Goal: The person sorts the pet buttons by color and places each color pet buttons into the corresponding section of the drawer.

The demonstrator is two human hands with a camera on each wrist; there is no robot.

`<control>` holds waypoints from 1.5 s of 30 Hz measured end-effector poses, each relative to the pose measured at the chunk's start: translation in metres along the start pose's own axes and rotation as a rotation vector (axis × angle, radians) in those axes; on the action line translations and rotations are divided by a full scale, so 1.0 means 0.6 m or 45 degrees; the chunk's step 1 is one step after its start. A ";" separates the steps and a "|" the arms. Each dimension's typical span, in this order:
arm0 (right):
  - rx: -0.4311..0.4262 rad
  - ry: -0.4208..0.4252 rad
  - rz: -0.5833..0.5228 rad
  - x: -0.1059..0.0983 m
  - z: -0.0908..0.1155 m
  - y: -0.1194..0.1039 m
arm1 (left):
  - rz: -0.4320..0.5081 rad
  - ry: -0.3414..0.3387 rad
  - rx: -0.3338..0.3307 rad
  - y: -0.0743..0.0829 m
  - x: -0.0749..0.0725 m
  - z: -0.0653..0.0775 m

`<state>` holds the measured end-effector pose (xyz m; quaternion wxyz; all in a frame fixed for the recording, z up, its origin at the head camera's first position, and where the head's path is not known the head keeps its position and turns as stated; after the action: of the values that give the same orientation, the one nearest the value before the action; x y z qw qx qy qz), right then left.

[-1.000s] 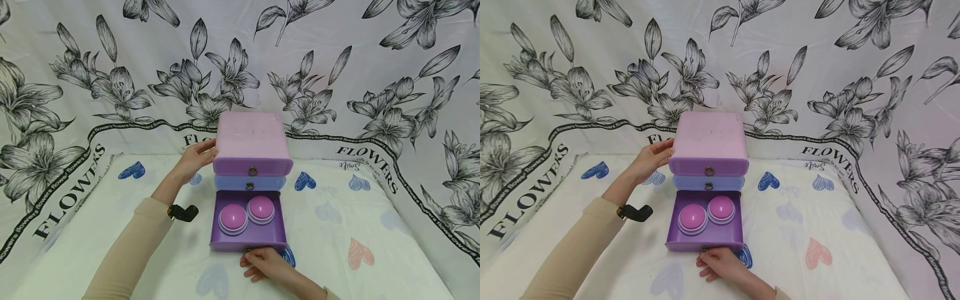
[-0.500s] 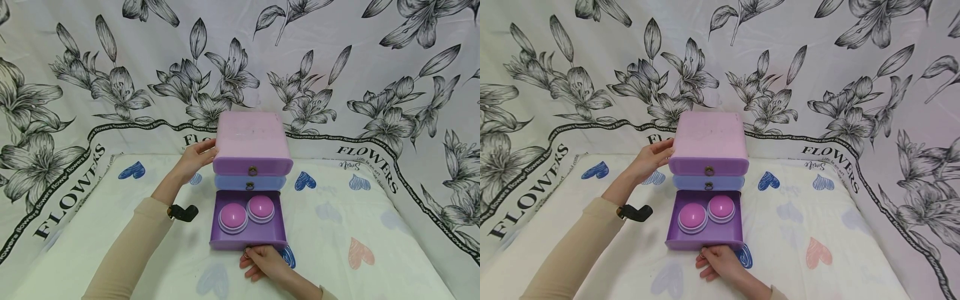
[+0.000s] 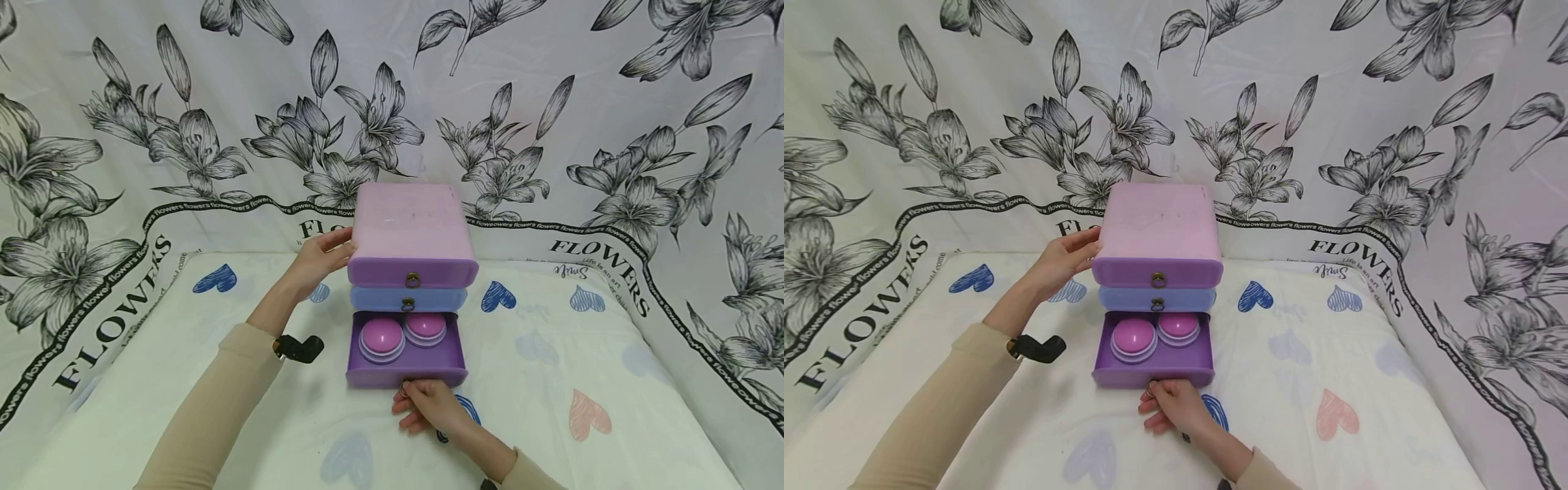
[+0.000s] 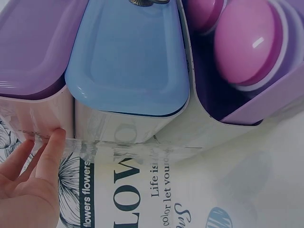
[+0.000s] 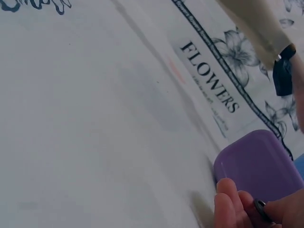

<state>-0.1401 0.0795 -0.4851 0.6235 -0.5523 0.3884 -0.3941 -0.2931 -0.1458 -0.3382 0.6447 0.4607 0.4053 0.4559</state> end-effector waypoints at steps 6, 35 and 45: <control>-0.019 0.038 0.018 -0.004 -0.021 -0.002 | -0.007 -0.001 -0.006 0.000 0.000 0.000; -0.086 0.109 0.099 -0.025 -0.099 -0.010 | -0.003 -0.001 -0.004 -0.001 0.000 -0.001; -0.060 0.154 0.123 -0.031 -0.123 -0.012 | 0.004 -0.002 -0.008 -0.001 0.000 -0.002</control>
<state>-0.2156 0.0680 -0.4838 0.6040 -0.5228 0.4606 -0.3870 -0.2942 -0.1459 -0.3392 0.6456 0.4599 0.4026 0.4578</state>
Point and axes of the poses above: each hand's wrist, its own z-axis away from the middle knuckle, its own x-axis out of the palm, y = z × x, the point moved 3 cm from there along -z, towards the middle knuckle, and after that the axes turned 15 degrees about -x, right-handed, at the moved point
